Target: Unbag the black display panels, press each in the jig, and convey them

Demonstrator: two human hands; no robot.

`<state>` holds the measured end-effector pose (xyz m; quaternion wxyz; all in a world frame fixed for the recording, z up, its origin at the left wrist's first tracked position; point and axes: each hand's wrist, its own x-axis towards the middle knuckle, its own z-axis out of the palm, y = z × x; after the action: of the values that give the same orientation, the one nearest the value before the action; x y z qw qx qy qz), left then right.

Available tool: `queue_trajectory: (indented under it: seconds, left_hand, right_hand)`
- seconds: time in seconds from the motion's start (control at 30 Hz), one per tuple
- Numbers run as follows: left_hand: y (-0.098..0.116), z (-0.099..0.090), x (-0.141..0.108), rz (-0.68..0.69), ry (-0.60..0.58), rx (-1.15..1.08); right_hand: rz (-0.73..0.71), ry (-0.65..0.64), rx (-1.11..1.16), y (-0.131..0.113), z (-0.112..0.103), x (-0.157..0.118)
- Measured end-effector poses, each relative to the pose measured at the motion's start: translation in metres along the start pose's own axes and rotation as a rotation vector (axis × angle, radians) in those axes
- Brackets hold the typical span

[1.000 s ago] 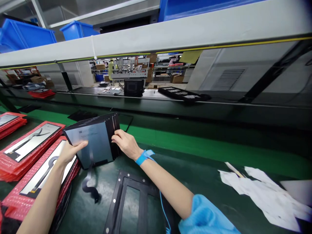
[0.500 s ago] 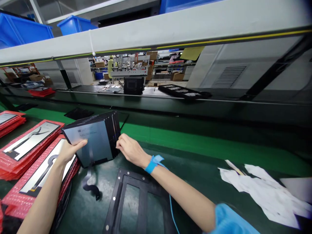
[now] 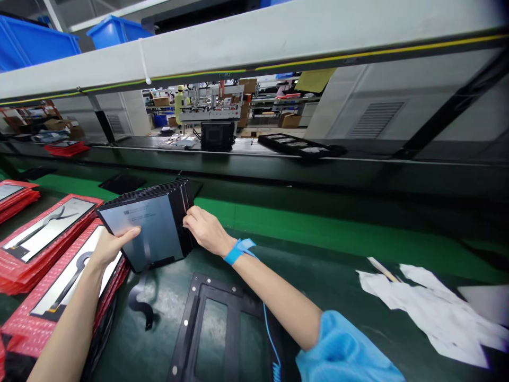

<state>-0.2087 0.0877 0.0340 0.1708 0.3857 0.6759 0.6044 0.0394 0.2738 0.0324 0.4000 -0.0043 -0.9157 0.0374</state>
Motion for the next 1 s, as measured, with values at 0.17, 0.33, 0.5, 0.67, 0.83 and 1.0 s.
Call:
queue_trajectory:
  seconds: [0.17, 0.33, 0.5, 0.67, 0.83, 1.0]
  left_hand:
    - [0.0, 0.0, -0.001, -0.008, 0.015, 0.01]
    - [0.001, 0.0, -0.002, -0.012, 0.018, 0.008]
    - [0.001, 0.0, 0.0, -0.015, 0.023, 0.004]
    - [-0.001, -0.002, 0.0, -0.01, 0.017, 0.001]
    - [-0.003, -0.002, -0.001, -0.008, 0.027, 0.011]
    - [-0.005, -0.001, 0.001, -0.007, 0.044, 0.013]
  right_hand:
    - [-0.021, -0.02, 0.039, -0.004, -0.016, -0.015]
    - [0.026, 0.044, 0.007, 0.004, -0.007, -0.002]
    - [0.037, 0.083, -0.021, 0.01, 0.004, 0.006]
    - [0.019, 0.067, -0.01, 0.013, 0.005, 0.006]
    - [-0.046, 0.027, 0.032, 0.004, -0.01, -0.016]
    - [-0.025, 0.039, 0.036, 0.007, -0.021, -0.026]
